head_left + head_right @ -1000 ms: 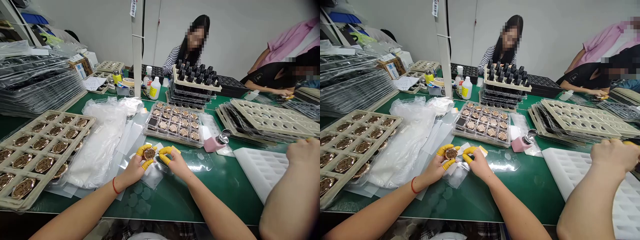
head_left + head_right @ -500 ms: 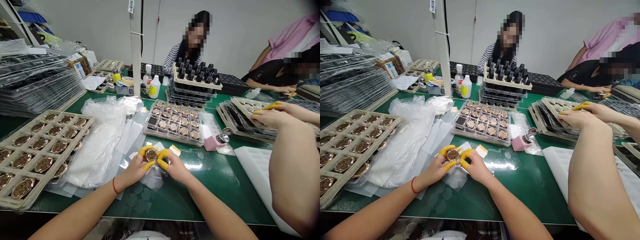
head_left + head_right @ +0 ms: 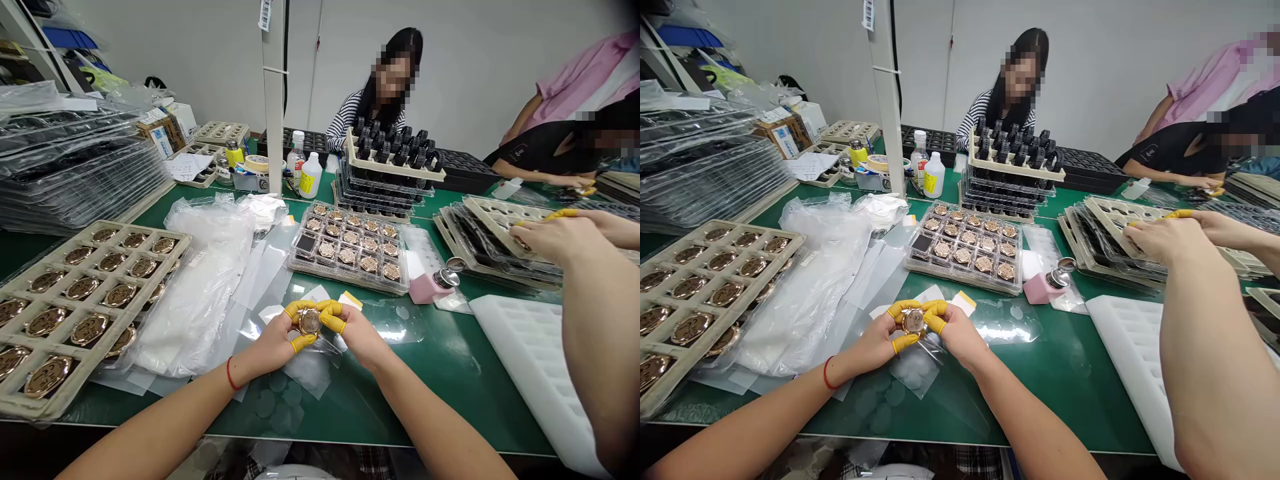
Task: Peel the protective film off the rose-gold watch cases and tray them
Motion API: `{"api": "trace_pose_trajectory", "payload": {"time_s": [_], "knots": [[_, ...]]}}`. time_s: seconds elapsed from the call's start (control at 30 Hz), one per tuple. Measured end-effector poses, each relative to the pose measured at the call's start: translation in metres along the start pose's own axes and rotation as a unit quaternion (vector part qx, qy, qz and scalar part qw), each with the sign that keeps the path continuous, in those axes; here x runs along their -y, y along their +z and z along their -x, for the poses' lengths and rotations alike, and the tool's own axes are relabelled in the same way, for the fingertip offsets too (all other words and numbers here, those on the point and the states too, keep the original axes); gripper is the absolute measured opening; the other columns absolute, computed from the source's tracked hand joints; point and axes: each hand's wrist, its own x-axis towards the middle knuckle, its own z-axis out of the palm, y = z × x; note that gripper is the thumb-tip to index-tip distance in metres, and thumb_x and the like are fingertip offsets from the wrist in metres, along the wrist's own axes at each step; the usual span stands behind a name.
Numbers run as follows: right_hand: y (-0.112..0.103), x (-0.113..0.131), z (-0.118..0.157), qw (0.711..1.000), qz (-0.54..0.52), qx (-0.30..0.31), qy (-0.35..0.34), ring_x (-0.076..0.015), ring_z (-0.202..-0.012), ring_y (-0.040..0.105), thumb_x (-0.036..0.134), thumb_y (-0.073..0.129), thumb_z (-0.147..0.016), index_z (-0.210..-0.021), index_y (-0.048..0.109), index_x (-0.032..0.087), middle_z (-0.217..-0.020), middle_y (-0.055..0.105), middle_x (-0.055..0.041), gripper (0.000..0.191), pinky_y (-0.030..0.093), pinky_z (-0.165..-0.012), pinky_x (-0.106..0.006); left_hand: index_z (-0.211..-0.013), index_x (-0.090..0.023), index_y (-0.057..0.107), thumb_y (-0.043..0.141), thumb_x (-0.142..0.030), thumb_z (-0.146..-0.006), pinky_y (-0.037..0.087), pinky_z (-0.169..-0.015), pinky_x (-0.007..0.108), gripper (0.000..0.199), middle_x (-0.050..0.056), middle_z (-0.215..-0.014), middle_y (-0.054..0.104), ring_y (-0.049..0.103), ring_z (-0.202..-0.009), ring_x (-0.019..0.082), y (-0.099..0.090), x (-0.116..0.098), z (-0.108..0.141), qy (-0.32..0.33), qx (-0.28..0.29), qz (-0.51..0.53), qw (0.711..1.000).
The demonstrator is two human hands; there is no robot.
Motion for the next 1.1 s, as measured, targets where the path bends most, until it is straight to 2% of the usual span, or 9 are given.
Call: {"api": "trace_pose_trajectory", "payload": {"time_s": [0.2, 0.4, 0.6, 0.87, 0.93, 0.97, 1.03, 1.1], "knots": [[0.002, 0.000, 0.000, 1.000, 0.009, -0.008, 0.000, -0.0157, -0.078, 0.054, 0.038, 0.067, -0.070, -0.072, 0.063, 0.017, -0.082, 0.062, -0.0022, 0.021, 0.041, -0.078, -0.030, -0.121, -0.024, 0.042, 0.060, -0.022, -0.079, 0.048, -0.088, 0.032, 0.045, 0.005, -0.115, 0.056, 0.057, -0.100, 0.018, 0.000, 0.000, 0.000, -0.002, 0.004, 0.004, 1.000], [0.001, -0.004, 0.000, 0.998, 0.056, -0.024, -0.021, -0.0170, -0.085, 0.055, 0.031, 0.062, -0.074, -0.076, 0.062, 0.018, -0.088, 0.062, -0.0029, 0.013, 0.042, -0.081, -0.031, -0.121, -0.024, 0.043, 0.060, -0.025, -0.079, 0.048, -0.088, 0.031, 0.045, 0.005, -0.116, 0.055, 0.057, -0.099, 0.017, 0.002, -0.001, 0.001, -0.011, 0.002, -0.006, 1.000], [-0.001, -0.004, 0.000, 0.995, 0.086, -0.027, -0.030, -0.0175, -0.086, 0.056, 0.031, 0.059, -0.076, -0.076, 0.061, 0.018, -0.090, 0.063, -0.0035, 0.013, 0.042, -0.082, -0.032, -0.120, -0.023, 0.043, 0.061, -0.028, -0.079, 0.048, -0.088, 0.031, 0.045, 0.006, -0.117, 0.055, 0.057, -0.099, 0.018, 0.001, -0.003, 0.000, -0.011, -0.002, -0.022, 1.000], [0.003, -0.005, 0.003, 0.983, 0.166, -0.071, -0.041, -0.0197, -0.092, 0.056, 0.030, 0.056, -0.077, -0.081, 0.062, 0.018, -0.094, 0.063, -0.0047, 0.013, 0.042, -0.083, -0.034, -0.121, -0.023, 0.044, 0.059, -0.024, -0.079, 0.048, -0.089, 0.032, 0.045, 0.006, -0.119, 0.055, 0.057, -0.101, 0.019, 0.002, 0.001, 0.001, -0.010, -0.004, -0.026, 1.000], [0.001, -0.003, 0.003, 0.963, 0.240, -0.089, -0.084, -0.0197, -0.091, 0.055, 0.029, 0.055, -0.078, -0.081, 0.061, 0.019, -0.093, 0.063, -0.0046, 0.012, 0.042, -0.083, -0.035, -0.120, -0.023, 0.044, 0.060, -0.023, -0.078, 0.048, -0.088, 0.033, 0.045, 0.006, -0.118, 0.055, 0.057, -0.100, 0.019, 0.002, 0.001, 0.001, -0.016, -0.011, -0.016, 1.000], [-0.003, -0.001, 0.002, 0.944, 0.292, -0.106, -0.115, -0.0200, -0.092, 0.054, 0.029, 0.054, -0.079, -0.083, 0.061, 0.020, -0.094, 0.062, -0.0048, 0.012, 0.041, -0.084, -0.035, -0.120, -0.022, 0.044, 0.060, -0.023, -0.078, 0.048, -0.087, 0.033, 0.046, 0.006, -0.116, 0.056, 0.058, -0.099, 0.019, 0.002, 0.001, 0.000, -0.023, -0.017, -0.007, 1.000], [-0.016, 0.000, -0.001, 0.883, 0.415, -0.152, -0.160, -0.0217, -0.094, 0.053, 0.028, 0.053, -0.081, -0.088, 0.060, 0.020, -0.095, 0.062, -0.0066, 0.013, 0.040, -0.084, -0.037, -0.120, -0.022, 0.043, 0.062, -0.024, -0.077, 0.049, -0.085, 0.033, 0.047, 0.006, -0.111, 0.058, 0.059, -0.095, 0.019, 0.001, 0.002, -0.002, -0.041, -0.022, 0.020, 0.999], [-0.034, -0.002, -0.006, 0.809, 0.533, -0.202, -0.142, -0.0238, -0.090, 0.052, 0.027, 0.055, -0.080, -0.089, 0.060, 0.018, -0.092, 0.061, -0.0100, 0.013, 0.040, -0.079, -0.037, -0.120, -0.022, 0.041, 0.063, -0.024, -0.076, 0.050, -0.085, 0.034, 0.049, 0.006, -0.107, 0.059, 0.060, -0.093, 0.018, 0.000, 0.004, -0.006, -0.060, -0.018, 0.054, 0.997]]}}
